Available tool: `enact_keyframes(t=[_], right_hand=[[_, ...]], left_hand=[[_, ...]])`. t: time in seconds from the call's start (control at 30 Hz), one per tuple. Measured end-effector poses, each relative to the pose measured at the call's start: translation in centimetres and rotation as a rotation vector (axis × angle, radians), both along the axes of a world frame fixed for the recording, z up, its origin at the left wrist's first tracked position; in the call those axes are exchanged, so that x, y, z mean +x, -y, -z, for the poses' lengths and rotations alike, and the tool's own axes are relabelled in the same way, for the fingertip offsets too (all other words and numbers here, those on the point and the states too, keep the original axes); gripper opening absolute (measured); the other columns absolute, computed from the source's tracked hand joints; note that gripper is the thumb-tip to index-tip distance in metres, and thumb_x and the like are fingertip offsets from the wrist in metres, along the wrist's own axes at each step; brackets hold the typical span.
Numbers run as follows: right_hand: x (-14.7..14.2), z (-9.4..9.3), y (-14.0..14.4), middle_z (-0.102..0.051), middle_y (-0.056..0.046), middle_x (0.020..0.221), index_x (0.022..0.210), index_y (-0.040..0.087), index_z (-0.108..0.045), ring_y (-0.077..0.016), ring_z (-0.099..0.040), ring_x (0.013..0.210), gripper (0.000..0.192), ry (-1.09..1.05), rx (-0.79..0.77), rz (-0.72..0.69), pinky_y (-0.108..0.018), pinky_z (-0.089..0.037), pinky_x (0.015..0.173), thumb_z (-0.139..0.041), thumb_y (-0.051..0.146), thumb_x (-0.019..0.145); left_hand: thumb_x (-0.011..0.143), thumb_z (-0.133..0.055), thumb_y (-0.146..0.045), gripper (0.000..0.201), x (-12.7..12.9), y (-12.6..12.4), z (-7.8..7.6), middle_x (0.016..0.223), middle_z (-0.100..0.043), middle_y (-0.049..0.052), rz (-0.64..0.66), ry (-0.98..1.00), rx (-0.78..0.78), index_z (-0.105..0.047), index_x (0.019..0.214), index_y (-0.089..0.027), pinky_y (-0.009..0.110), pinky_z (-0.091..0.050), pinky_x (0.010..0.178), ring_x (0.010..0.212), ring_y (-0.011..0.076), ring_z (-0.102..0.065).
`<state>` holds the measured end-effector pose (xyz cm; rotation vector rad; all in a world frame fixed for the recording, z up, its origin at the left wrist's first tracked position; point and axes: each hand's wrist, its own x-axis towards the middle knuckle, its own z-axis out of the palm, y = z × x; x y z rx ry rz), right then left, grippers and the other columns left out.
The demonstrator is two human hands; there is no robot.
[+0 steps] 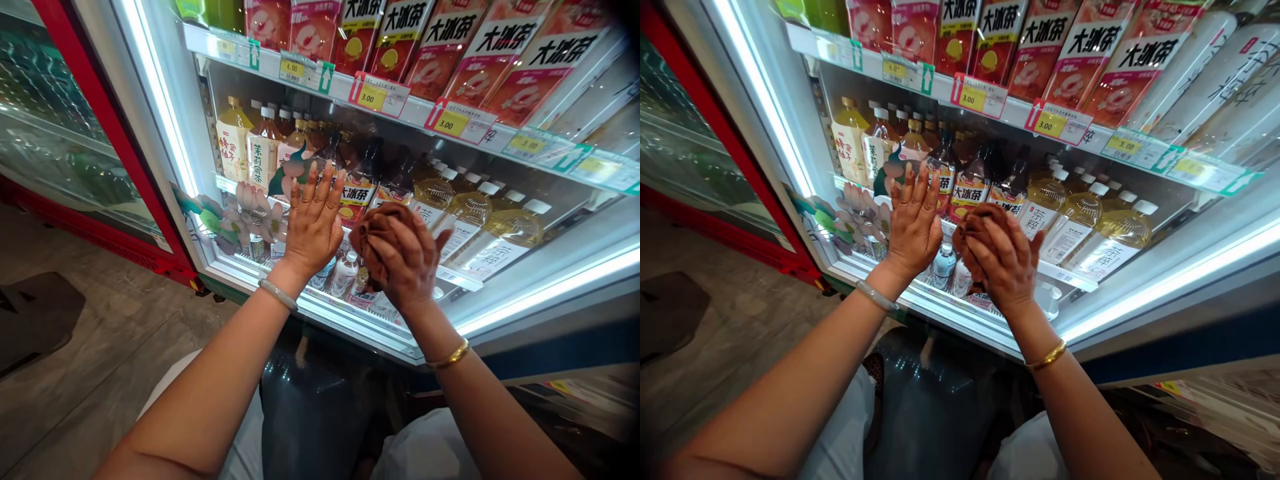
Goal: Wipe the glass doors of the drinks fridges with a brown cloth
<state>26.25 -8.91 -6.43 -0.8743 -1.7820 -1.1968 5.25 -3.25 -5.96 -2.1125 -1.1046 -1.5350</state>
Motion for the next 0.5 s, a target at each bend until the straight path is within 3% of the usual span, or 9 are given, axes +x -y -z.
enact_keyframes(t=[0.1,0.17,0.23,0.33,0.43,0.5], right_hand=[[-1.0,-2.9,-0.9,-0.062,-0.003,0.146,0.125,0.035,-0.069,-0.0297,-0.044,0.152,0.029,-0.181,0.064,-0.038,-0.062,-0.034,0.127,-0.068,0.037,0.097],[-3.2,-4.7,-2.1,-0.058,-0.003,0.151,0.129,0.035,-0.068,-0.0313,-0.038,0.156,0.029,-0.253,0.026,-0.046,-0.067,-0.027,0.128,-0.062,0.038,0.101],[-5.5,-5.2,-3.2,-0.055,-0.001,0.155,0.133,0.038,-0.065,-0.0299,-0.032,0.159,0.031,-0.223,-0.047,-0.049,-0.069,-0.018,0.131,-0.056,0.038,0.103],[-6.9,-3.2,-3.6,-0.057,0.004,0.154,0.133,0.041,-0.063,-0.0225,-0.025,0.162,0.031,-0.075,-0.071,-0.054,-0.062,-0.009,0.135,-0.053,0.038,0.104],[-5.3,-0.5,-2.3,-0.060,0.002,0.153,0.134,0.037,-0.064,-0.0216,-0.024,0.163,0.032,0.067,-0.080,-0.037,-0.057,-0.009,0.137,-0.051,0.038,0.105],[-3.7,-0.2,-1.4,-0.062,0.000,0.151,0.134,0.036,-0.064,-0.0242,-0.030,0.161,0.032,0.079,-0.088,-0.015,-0.060,-0.016,0.135,-0.053,0.037,0.104]], left_hand=[[0.096,-0.041,-0.025,0.071,-0.4,-0.1,0.1,0.174,-0.023,0.003,0.006,0.003,-0.008,-0.027,0.166,-0.024,0.052,0.002,0.137,0.165,0.0204,-0.005],[0.099,-0.039,-0.029,0.069,-0.8,-0.4,0.0,0.175,-0.016,-0.001,-0.001,0.009,-0.010,-0.026,0.166,-0.024,0.048,0.007,0.137,0.165,0.0200,-0.003],[0.102,-0.035,-0.035,0.066,-1.3,-0.8,-0.1,0.175,-0.007,-0.007,-0.006,0.020,0.003,-0.023,0.167,-0.026,0.042,0.009,0.137,0.164,0.0188,0.000],[0.103,-0.033,-0.040,0.066,-2.4,-1.1,-0.2,0.174,-0.006,-0.010,-0.012,0.048,0.029,-0.020,0.167,-0.030,0.043,0.010,0.137,0.164,0.0174,0.002],[0.101,-0.037,-0.035,0.068,-3.5,-0.9,-0.3,0.175,-0.016,0.001,-0.030,0.069,-0.005,-0.024,0.167,-0.026,0.050,0.005,0.137,0.164,0.0203,-0.002],[0.099,-0.038,-0.032,0.069,-3.9,-0.6,-0.4,0.175,-0.021,0.005,-0.044,0.070,-0.016,-0.027,0.166,-0.023,0.052,0.002,0.136,0.165,0.0214,-0.005]])
